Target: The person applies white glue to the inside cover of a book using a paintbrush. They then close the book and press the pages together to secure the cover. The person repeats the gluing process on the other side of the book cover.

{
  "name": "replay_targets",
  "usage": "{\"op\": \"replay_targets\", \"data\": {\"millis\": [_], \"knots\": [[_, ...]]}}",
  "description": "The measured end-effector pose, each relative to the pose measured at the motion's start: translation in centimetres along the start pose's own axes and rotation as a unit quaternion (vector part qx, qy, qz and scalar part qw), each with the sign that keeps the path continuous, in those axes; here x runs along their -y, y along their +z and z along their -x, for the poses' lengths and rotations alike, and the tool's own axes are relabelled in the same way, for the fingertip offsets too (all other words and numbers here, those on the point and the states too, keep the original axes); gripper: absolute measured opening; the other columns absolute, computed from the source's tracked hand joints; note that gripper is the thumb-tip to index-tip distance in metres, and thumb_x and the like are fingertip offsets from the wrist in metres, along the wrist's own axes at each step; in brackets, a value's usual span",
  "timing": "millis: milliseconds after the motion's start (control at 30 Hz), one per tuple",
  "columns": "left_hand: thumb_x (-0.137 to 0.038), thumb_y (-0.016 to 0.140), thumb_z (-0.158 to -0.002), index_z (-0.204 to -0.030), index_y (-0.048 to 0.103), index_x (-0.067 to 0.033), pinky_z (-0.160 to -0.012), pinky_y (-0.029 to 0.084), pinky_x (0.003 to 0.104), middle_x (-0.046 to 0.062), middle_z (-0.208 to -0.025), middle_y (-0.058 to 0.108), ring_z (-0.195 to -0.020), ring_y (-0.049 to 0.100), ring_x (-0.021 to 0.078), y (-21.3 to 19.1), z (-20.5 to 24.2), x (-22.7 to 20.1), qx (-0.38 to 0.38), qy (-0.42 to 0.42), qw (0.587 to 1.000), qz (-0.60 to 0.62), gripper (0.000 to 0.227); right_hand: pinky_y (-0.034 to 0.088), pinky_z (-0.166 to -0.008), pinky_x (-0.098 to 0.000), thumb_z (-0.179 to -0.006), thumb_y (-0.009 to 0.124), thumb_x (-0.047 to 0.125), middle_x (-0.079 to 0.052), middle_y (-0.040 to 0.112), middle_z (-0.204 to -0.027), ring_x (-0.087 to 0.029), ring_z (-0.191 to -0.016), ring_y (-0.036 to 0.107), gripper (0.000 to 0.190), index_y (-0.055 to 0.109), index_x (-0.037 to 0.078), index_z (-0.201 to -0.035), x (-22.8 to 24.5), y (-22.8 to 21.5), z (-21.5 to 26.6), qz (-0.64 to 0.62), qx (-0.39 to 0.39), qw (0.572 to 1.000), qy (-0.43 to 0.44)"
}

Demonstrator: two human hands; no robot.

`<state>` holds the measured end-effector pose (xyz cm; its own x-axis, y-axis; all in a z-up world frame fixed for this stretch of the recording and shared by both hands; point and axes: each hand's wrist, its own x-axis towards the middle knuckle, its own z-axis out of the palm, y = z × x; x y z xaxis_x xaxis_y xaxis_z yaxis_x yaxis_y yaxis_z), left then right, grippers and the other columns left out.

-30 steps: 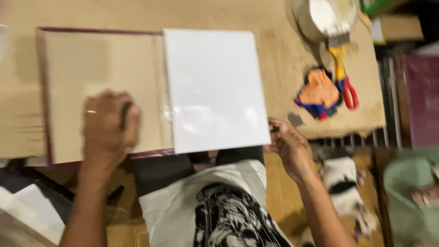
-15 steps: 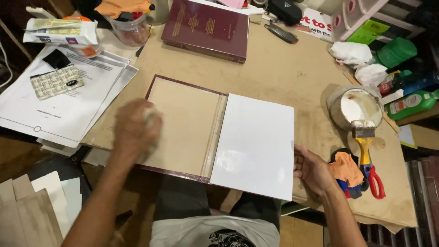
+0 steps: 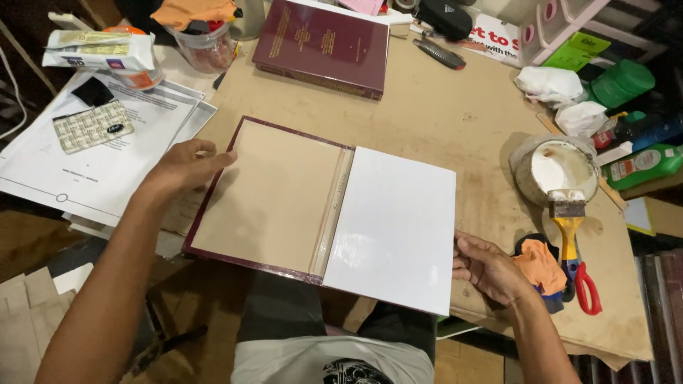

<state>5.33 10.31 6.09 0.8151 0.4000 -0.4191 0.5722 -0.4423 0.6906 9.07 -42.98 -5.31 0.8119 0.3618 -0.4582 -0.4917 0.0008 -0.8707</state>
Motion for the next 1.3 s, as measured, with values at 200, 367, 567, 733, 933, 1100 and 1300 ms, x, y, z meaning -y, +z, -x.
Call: {"op": "replay_targets", "data": {"millis": [200,367,567,733,933,1100,1300], "knots": [[-0.044,0.069,-0.091,-0.154,0.043,0.0022,-0.1,0.05,0.058,0.039,-0.142,0.052,-0.121,0.061,0.0519,0.1,1.3,-0.8,-0.015,-0.008,1.0,0.011,0.083,0.064,-0.077,-0.0442,-0.102,0.051,0.022,-0.016,0.073,-0.099,-0.029,-0.086,0.077,0.05,0.054,0.001,-0.147,-0.6,-0.9,-0.4,0.0,0.011,1.0,0.003],[-0.037,0.069,-0.092,-0.149,0.048,0.0042,-0.102,0.048,0.057,0.034,-0.133,0.06,-0.12,0.063,0.0448,0.7,-2.0,1.1,0.06,0.009,0.98,0.187,0.073,0.064,-0.078,-0.0454,-0.101,0.05,0.023,-0.019,0.074,-0.101,-0.031,-0.088,0.077,0.051,0.055,0.0,-0.146,0.1,-0.7,-0.1,0.005,0.016,1.0,0.011],[-0.031,0.073,-0.093,-0.121,0.066,0.0051,-0.067,0.059,0.055,0.029,-0.1,0.073,-0.076,0.073,0.0403,0.5,-1.3,-0.1,0.157,0.03,0.958,0.236,0.046,0.063,-0.08,-0.044,-0.099,0.052,0.016,-0.02,0.074,-0.112,-0.03,-0.093,0.076,0.048,0.057,0.001,-0.144,0.1,-1.0,-0.1,0.0,0.013,0.999,0.029],[-0.031,0.071,-0.095,-0.124,0.064,0.0013,-0.064,0.06,0.052,0.027,-0.099,0.073,-0.074,0.073,0.0353,1.6,-3.4,2.8,0.155,0.055,0.935,0.315,0.044,0.062,-0.08,-0.045,-0.098,0.054,0.009,-0.022,0.075,-0.114,-0.032,-0.095,0.076,0.043,0.059,0.0,-0.139,-1.0,-2.5,-1.0,0.01,0.012,0.999,0.038],[-0.025,0.068,-0.097,-0.125,0.063,0.0019,-0.065,0.061,0.052,0.028,-0.099,0.073,-0.075,0.073,0.0351,2.5,-1.8,2.2,0.17,0.074,0.908,0.375,0.039,0.062,-0.082,-0.0488,-0.099,0.055,0.012,-0.023,0.074,-0.115,-0.035,-0.096,0.075,0.042,0.06,0.002,-0.139,-1.7,-4.1,-1.6,-0.007,0.003,0.998,0.063],[-0.024,0.068,-0.097,-0.124,0.064,0.0014,-0.064,0.061,0.052,0.026,-0.097,0.073,-0.073,0.073,0.0343,3.7,-2.9,3.0,0.168,0.074,0.907,0.378,0.037,0.062,-0.082,-0.0476,-0.097,0.058,0.009,-0.023,0.075,-0.116,-0.034,-0.095,0.075,0.042,0.061,0.0,-0.138,-0.7,-1.8,-0.8,0.009,-0.012,0.998,0.063],[-0.021,0.069,-0.097,-0.127,0.064,0.0004,-0.067,0.061,0.053,0.023,-0.095,0.072,-0.075,0.074,0.0334,3.7,-3.4,4.7,0.15,0.06,0.912,0.376,0.038,0.063,-0.08,-0.0455,-0.097,0.061,0.011,-0.02,0.077,-0.109,-0.03,-0.089,0.076,0.04,0.064,0.001,-0.136,0.3,0.2,-0.3,0.024,-0.049,0.996,0.065]]}}
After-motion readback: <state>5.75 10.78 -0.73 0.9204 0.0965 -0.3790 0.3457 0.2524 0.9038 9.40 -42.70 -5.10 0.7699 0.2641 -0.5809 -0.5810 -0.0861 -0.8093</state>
